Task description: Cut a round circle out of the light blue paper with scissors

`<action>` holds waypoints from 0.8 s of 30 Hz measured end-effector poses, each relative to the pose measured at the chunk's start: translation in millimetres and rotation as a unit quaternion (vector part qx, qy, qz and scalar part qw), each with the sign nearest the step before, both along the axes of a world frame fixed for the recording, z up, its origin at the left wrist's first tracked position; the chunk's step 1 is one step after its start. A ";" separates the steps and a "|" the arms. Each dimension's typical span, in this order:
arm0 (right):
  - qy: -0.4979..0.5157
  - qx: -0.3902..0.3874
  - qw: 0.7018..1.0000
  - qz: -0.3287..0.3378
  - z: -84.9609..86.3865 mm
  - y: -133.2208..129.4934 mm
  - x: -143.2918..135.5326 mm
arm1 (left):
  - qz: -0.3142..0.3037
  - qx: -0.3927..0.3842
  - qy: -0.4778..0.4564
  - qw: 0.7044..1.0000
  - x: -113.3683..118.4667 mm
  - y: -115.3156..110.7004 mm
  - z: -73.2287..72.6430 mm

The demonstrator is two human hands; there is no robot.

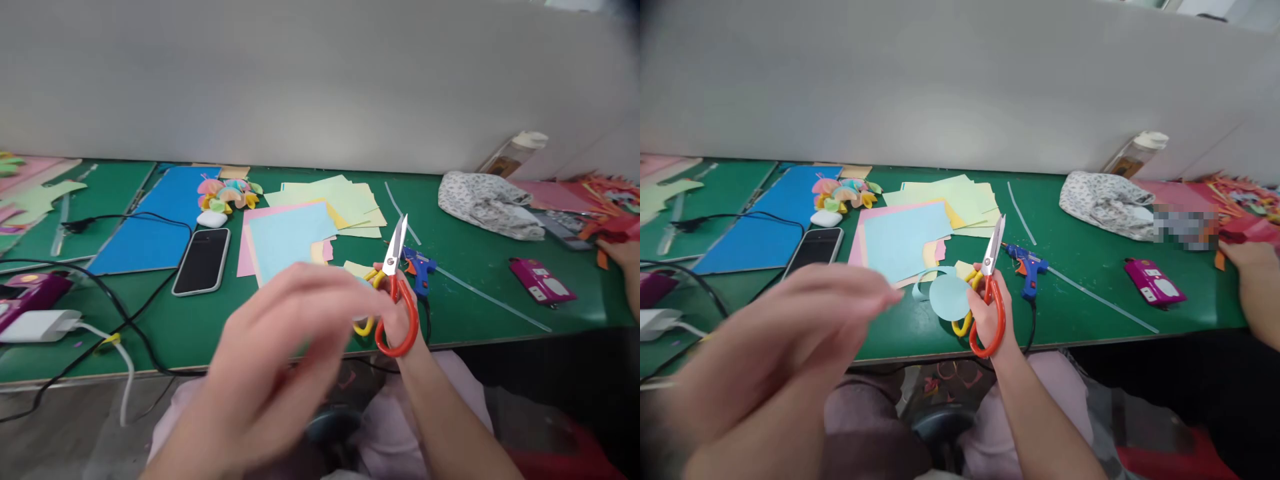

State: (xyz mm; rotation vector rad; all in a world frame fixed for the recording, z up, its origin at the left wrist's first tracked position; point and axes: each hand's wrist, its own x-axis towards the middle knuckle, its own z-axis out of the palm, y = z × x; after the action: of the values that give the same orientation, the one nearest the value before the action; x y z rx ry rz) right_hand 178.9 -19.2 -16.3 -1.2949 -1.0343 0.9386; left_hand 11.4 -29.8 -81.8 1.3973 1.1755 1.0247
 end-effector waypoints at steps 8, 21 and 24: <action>0.065 0.005 0.994 -0.089 2.2 2.1 -5.7 | -0.002 -0.094 -0.035 0.995 2.5 37.7 78.8; 0.044 -0.010 0.999 0.026 4.6 -3.3 -10.3 | 0.086 -0.093 -0.114 0.985 11.4 36.9 80.5; 0.016 -0.023 0.998 0.060 1.5 -3.2 -7.3 | 0.082 -0.089 -0.102 0.987 3.1 38.6 84.5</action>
State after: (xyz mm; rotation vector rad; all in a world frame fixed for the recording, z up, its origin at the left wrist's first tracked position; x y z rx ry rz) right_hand 171.6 -22.4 -14.8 -1.2621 -1.0805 1.0752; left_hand 14.4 8.9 2.7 1.0440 1.2119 1.1186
